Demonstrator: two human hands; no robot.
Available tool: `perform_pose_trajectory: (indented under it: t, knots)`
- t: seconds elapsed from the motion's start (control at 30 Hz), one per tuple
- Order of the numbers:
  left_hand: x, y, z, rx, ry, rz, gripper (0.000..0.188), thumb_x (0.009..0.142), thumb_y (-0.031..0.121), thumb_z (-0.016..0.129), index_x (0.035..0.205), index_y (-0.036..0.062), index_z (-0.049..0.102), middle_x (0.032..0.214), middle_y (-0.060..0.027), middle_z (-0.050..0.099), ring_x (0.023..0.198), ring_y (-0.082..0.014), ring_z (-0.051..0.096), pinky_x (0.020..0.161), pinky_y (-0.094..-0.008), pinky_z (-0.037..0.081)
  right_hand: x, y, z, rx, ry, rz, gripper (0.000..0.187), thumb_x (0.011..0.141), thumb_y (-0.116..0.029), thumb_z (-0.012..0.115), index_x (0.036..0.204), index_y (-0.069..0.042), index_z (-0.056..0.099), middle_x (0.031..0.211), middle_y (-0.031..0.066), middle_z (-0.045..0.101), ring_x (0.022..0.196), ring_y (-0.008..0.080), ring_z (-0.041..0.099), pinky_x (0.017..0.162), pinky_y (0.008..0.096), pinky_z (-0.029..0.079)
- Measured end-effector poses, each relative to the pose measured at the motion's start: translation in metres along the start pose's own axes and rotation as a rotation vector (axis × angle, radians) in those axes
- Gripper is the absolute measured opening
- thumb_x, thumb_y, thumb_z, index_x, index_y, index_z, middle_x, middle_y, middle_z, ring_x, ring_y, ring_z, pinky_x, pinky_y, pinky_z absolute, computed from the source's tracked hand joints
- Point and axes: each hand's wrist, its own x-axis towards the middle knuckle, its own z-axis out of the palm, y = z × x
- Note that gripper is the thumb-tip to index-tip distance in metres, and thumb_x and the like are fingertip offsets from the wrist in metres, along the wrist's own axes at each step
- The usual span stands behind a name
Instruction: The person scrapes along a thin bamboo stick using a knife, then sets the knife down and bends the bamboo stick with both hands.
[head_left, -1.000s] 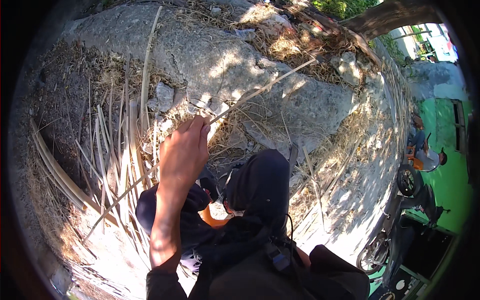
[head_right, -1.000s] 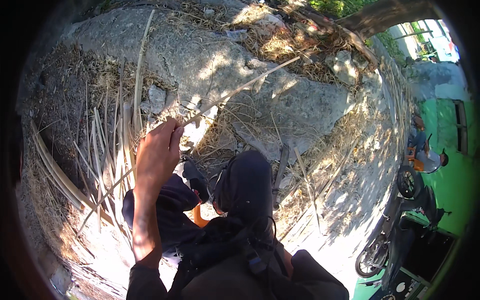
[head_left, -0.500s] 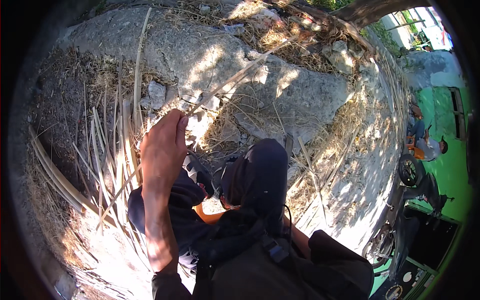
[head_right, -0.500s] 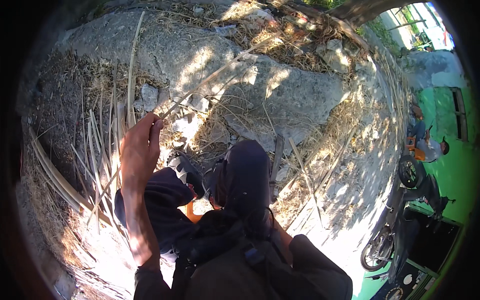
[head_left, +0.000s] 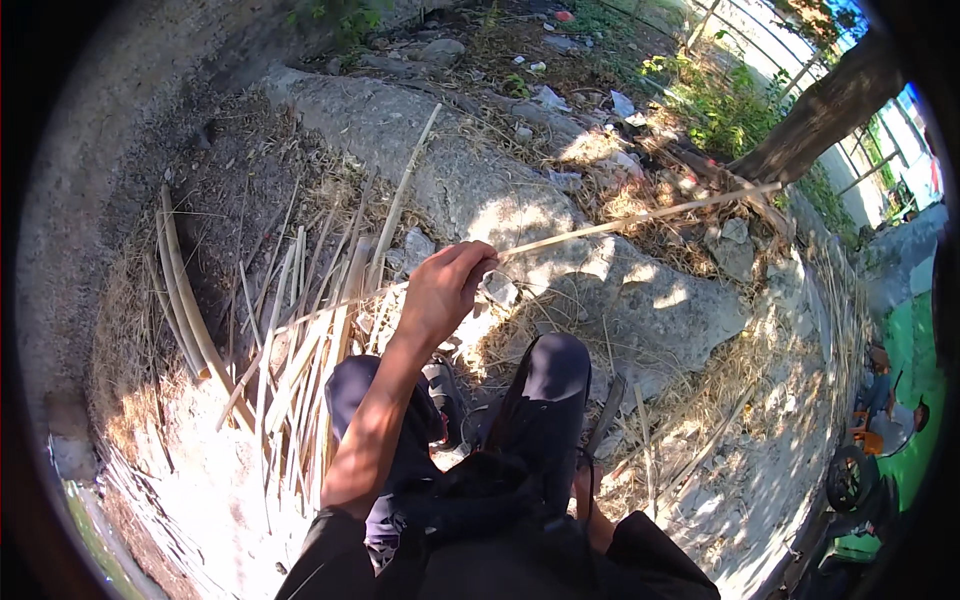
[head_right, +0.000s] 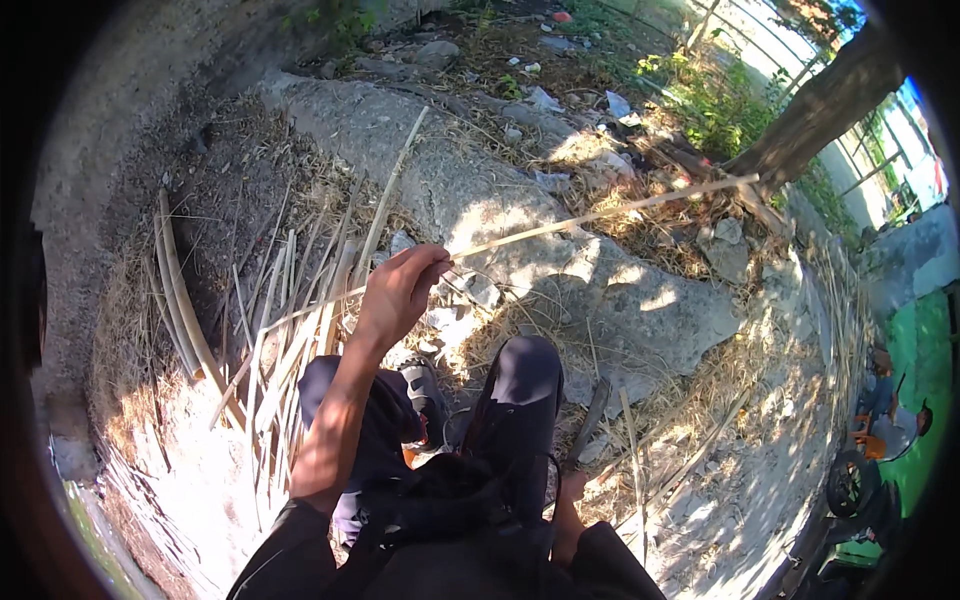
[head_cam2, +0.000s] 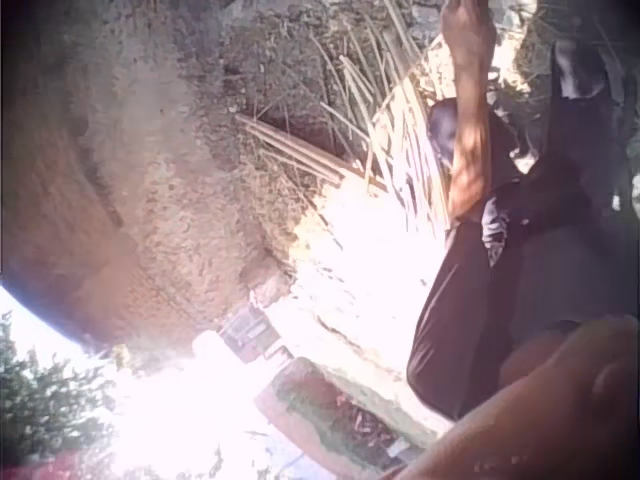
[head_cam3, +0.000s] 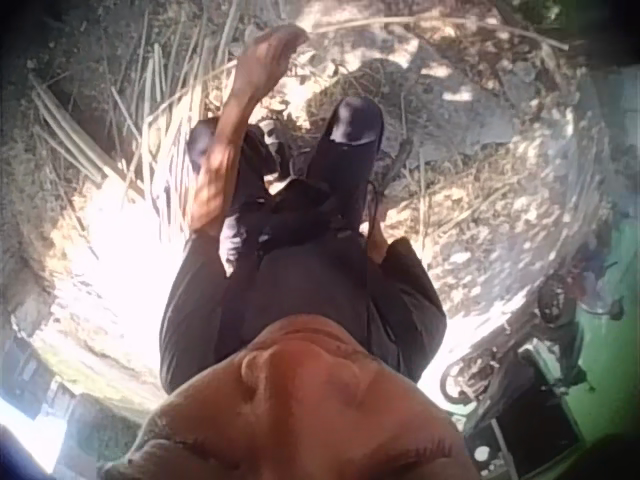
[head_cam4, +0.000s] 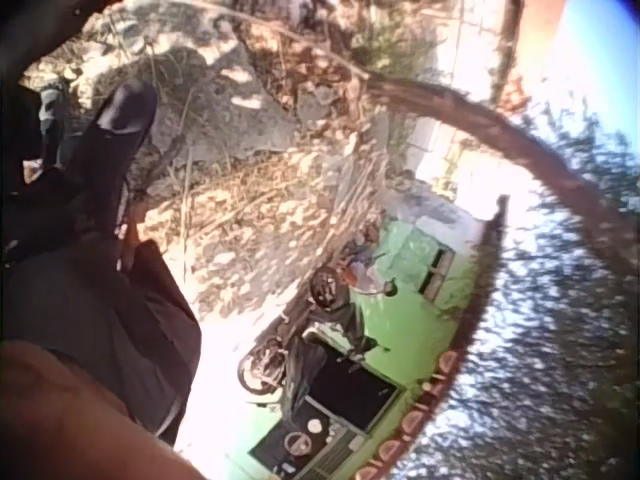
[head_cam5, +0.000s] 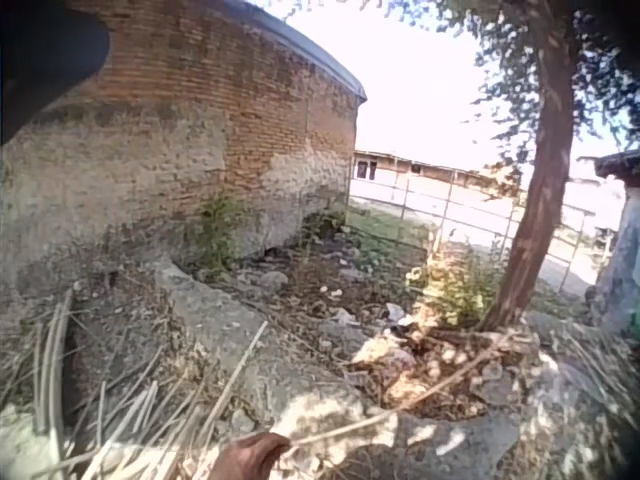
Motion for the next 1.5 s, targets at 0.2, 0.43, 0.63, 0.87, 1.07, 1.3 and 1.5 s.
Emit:
perform_pose_trajectory:
  t: [0.2, 0.43, 0.63, 0.87, 1.07, 1.3, 1.5]
  knots:
    - [0.02, 0.02, -0.002, 0.27, -0.023, 0.08, 0.014, 0.09, 0.016, 0.079, 0.102, 0.0111, 0.077, 0.092, -0.0033, 0.072, 0.095, -0.0236, 0.069, 0.086, -0.0383, 0.048, 0.0, -0.013, -0.031, 0.214, -0.001, -0.007, 0.052, 0.08, -0.033, 0.084, 0.114, 0.003, 0.066, 0.098, 0.0206, 0.074, 0.09, 0.0398, 0.074, 0.077, 0.0491, 0.056]
    - [0.023, 0.026, -0.008, 0.424, -0.051, -0.02, 0.006, 0.086, 0.017, 0.081, 0.091, 0.0141, 0.083, 0.093, -0.0027, 0.071, 0.102, -0.0229, 0.068, 0.096, -0.0409, 0.043, -0.006, -0.044, -0.139, 0.859, -0.043, -0.011, 0.023, 0.089, -0.015, 0.076, 0.103, 0.0, 0.067, 0.082, 0.005, 0.064, 0.063, 0.0158, 0.058, 0.057, 0.0353, 0.049]
    - [0.034, 0.028, -0.013, 0.543, -0.181, 0.037, 0.007, 0.087, 0.014, 0.076, 0.088, 0.0152, 0.082, 0.09, -0.0036, 0.067, 0.102, -0.0218, 0.066, 0.105, -0.0452, 0.038, 0.022, -0.165, -0.306, 0.777, 0.223, -0.314, 0.03, 0.091, -0.021, 0.083, 0.099, -0.004, 0.059, 0.077, 0.0027, 0.057, 0.063, 0.0151, 0.057, 0.061, 0.0349, 0.049]
    - [0.019, 0.006, 0.0, 0.383, -0.233, 0.136, 0.016, 0.089, 0.011, 0.068, 0.081, 0.0197, 0.079, 0.089, 0.0009, 0.063, 0.101, -0.0164, 0.067, 0.129, -0.0568, 0.021, -0.037, -0.381, -0.416, 1.145, -0.22, -0.622, 0.028, 0.095, -0.004, 0.078, 0.09, -0.008, 0.051, 0.113, 0.0174, 0.077, 0.048, 0.0045, 0.05, 0.04, 0.0208, 0.037]
    - [0.017, 0.005, -0.011, 0.329, -0.205, 0.255, 0.013, 0.086, 0.01, 0.068, 0.087, 0.0176, 0.078, 0.088, 0.0027, 0.061, 0.1, -0.0141, 0.068, 0.132, -0.0603, 0.021, -0.075, -0.473, -0.34, 0.944, -0.425, -0.735, 0.03, 0.094, -0.006, 0.079, 0.089, -0.01, 0.05, 0.122, 0.0186, 0.077, 0.052, 0.0035, 0.052, 0.045, 0.0216, 0.04]
    - [0.024, 0.019, -0.035, 0.223, -0.042, 0.346, 0.016, 0.084, 0.007, 0.071, 0.097, 0.0133, 0.078, 0.11, -0.0029, 0.069, 0.119, -0.0218, 0.068, 0.132, -0.063, 0.025, -0.088, -0.508, -0.294, 0.869, -0.494, -0.844, 0.024, 0.098, -0.01, 0.077, 0.091, -0.007, 0.054, 0.088, 0.0102, 0.077, 0.056, 0.0071, 0.055, 0.051, 0.0266, 0.043]
    - [0.015, 0.017, -0.034, -0.218, 0.291, -0.054, 0.048, 0.093, 0.023, 0.083, 0.131, 0.0036, 0.063, 0.14, -0.0186, 0.064, 0.131, -0.0366, 0.065, 0.109, -0.0437, 0.054, -0.099, -0.545, -0.336, 1.162, -0.643, -0.775, 0.019, 0.105, -0.007, 0.067, 0.094, -0.009, 0.051, 0.083, 0.012, 0.074, 0.054, 0.0076, 0.053, 0.049, 0.0261, 0.042]
